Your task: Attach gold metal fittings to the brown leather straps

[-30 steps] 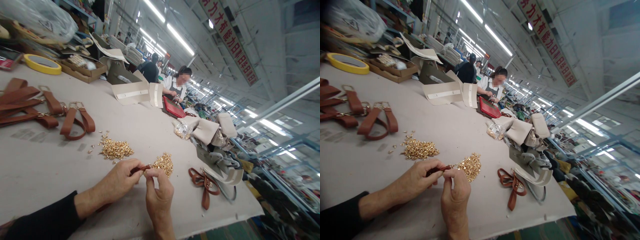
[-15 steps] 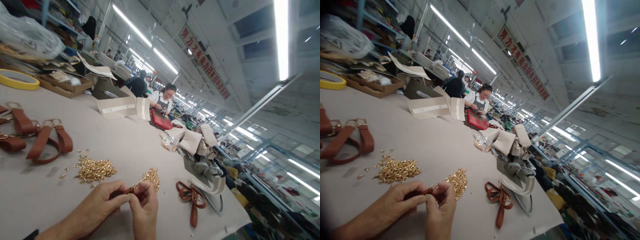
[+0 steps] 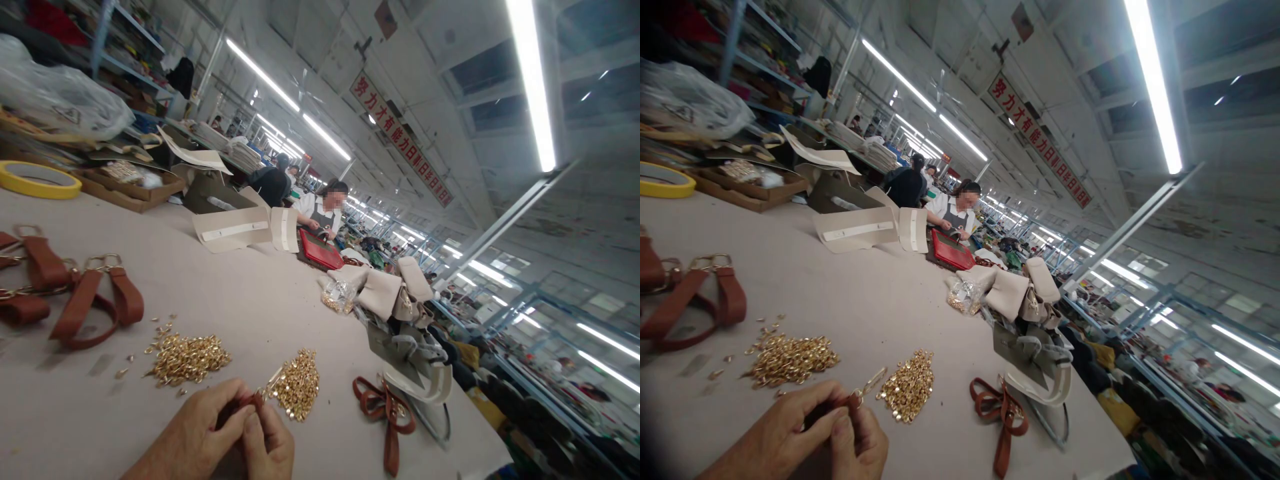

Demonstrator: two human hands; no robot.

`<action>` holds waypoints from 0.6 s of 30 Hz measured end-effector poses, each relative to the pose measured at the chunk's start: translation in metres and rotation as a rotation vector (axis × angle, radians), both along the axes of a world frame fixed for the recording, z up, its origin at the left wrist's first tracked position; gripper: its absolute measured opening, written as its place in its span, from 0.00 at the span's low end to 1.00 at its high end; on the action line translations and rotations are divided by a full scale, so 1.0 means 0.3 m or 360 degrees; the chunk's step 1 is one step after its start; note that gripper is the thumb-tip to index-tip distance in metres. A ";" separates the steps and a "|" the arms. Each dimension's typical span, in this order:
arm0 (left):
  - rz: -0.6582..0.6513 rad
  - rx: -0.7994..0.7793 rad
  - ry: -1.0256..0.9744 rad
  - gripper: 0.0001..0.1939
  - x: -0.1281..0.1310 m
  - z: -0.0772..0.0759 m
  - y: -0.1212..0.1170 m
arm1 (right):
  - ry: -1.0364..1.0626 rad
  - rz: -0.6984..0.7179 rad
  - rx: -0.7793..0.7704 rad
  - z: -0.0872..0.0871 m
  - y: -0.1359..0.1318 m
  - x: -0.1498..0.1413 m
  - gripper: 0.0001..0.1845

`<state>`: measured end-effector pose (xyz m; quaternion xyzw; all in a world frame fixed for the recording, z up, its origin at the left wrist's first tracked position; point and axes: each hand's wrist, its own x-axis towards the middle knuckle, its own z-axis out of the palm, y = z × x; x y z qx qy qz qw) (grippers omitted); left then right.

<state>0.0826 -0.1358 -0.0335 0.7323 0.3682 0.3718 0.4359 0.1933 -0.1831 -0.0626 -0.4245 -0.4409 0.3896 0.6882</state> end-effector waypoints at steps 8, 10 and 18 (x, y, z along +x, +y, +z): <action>-0.0204 -0.0182 -0.0185 0.14 0.001 0.033 -0.021 | 0.0449 0.0110 -0.0019 -0.028 0.012 -0.005 0.25; -0.0281 -0.0198 -0.0218 0.13 -0.003 0.042 -0.025 | 0.0468 0.0068 -0.0004 -0.044 0.008 -0.001 0.23; -0.0055 -0.0200 -0.0104 0.19 -0.008 0.036 -0.023 | 0.0418 -0.0276 -0.0172 -0.028 -0.052 0.172 0.23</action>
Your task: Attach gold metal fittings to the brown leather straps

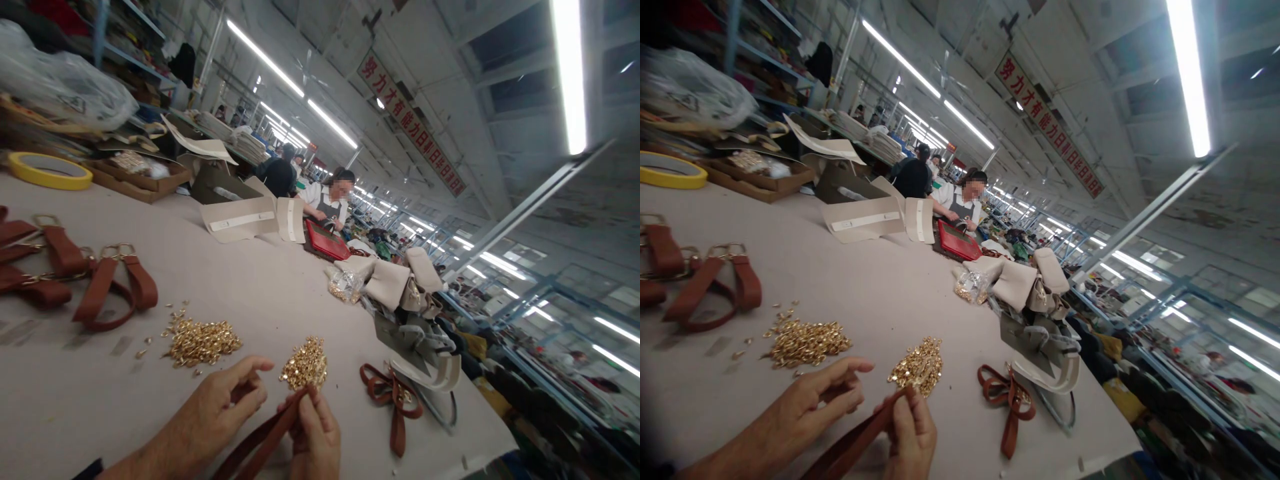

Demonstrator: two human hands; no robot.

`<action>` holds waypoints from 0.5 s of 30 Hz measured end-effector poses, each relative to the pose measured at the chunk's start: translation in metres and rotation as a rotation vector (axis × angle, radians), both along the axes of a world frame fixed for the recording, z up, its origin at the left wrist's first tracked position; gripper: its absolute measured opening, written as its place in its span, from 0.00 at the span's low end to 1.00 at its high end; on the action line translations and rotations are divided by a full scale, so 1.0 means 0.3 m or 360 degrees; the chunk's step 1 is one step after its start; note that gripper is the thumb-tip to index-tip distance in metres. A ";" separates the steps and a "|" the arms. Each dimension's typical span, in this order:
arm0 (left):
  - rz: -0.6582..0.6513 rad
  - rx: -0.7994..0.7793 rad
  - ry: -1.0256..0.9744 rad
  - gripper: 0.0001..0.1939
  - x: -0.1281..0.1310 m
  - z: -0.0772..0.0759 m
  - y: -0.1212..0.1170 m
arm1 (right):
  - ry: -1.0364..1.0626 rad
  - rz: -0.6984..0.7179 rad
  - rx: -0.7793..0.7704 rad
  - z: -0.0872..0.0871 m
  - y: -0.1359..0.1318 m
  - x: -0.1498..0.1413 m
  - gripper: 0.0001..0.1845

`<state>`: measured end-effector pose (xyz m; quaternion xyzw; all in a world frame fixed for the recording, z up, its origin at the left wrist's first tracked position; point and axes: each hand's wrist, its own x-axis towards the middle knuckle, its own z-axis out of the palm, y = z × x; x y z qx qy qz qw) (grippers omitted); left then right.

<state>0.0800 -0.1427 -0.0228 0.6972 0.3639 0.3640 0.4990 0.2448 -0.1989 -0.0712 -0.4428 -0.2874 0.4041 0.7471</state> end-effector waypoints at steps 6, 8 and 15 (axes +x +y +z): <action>0.0481 0.0426 0.0292 0.15 -0.056 -0.002 0.064 | -0.0538 -0.0497 -0.0375 0.090 -0.074 0.417 0.28; 0.0667 0.0500 0.0331 0.15 -0.083 0.012 0.091 | -0.0858 -0.0451 -0.0601 0.125 -0.092 0.562 0.29; 0.0909 0.0191 0.0230 0.19 -0.122 0.041 0.137 | -0.1805 -0.0694 -0.1161 0.203 -0.100 0.784 0.29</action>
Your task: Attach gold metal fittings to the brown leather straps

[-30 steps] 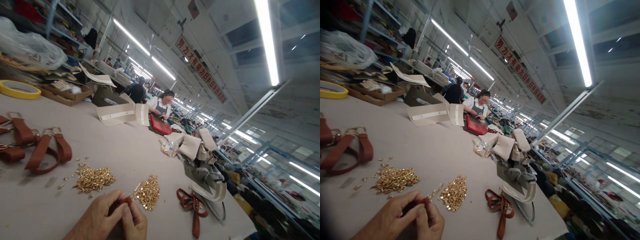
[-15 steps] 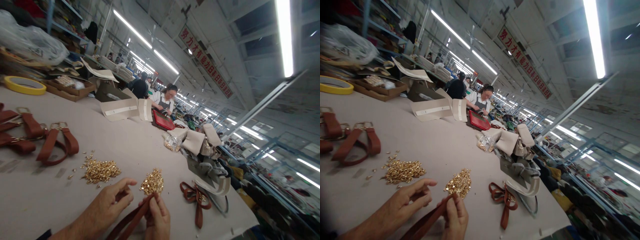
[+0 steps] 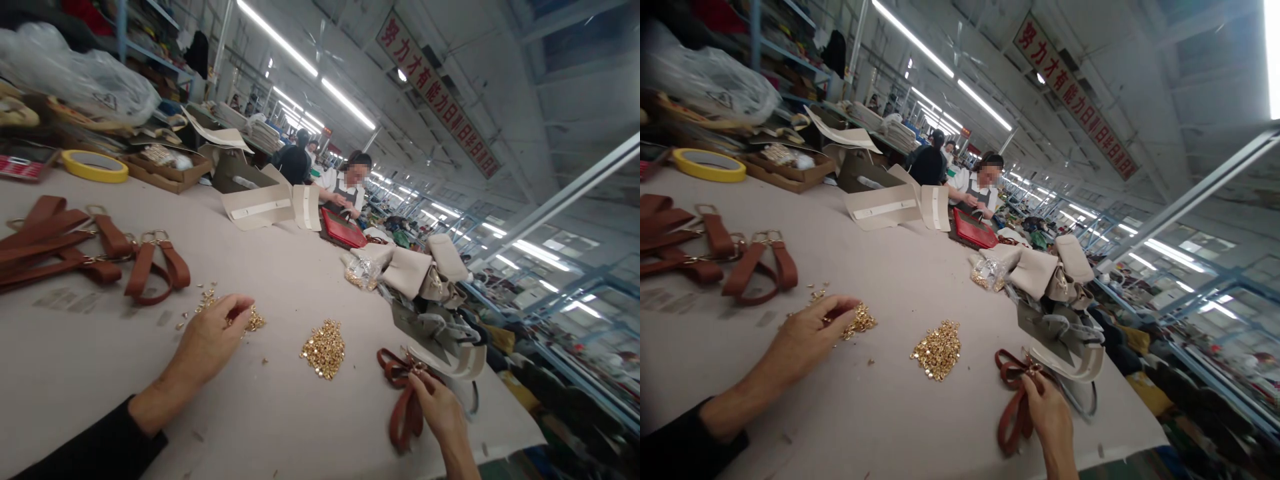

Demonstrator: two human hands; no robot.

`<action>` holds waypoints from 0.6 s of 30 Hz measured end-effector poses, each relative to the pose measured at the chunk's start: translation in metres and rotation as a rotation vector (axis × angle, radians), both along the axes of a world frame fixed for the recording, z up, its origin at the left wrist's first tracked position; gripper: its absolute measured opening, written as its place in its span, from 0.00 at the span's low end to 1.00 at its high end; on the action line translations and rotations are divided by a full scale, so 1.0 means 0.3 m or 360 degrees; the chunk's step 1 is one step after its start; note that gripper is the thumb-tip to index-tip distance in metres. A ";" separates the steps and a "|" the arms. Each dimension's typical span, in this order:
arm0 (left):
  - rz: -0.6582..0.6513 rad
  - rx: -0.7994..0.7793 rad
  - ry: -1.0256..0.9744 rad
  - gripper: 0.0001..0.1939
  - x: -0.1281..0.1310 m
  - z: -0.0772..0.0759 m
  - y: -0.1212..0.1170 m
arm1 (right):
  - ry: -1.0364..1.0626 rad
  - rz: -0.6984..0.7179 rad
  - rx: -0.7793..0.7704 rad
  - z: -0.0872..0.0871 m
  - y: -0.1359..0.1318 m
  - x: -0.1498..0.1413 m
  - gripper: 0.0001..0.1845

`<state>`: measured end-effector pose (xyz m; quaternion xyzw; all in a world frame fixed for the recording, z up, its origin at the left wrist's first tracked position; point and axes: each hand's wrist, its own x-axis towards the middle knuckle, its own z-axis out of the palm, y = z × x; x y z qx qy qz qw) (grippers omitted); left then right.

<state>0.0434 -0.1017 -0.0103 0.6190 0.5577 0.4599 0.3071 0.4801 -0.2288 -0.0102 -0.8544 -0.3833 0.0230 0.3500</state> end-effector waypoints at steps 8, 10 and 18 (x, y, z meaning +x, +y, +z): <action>-0.0200 -0.0036 -0.0278 0.16 0.026 -0.027 -0.004 | -0.0039 0.0855 0.0136 -0.091 0.115 -0.502 0.21; -0.0195 -0.0025 -0.0289 0.14 0.026 -0.022 -0.007 | -0.0051 0.1162 0.0161 -0.119 0.153 -0.649 0.16; 0.0049 0.0172 -0.0170 0.13 0.012 -0.019 -0.005 | -0.0544 0.1527 0.0260 -0.244 0.251 -0.885 0.12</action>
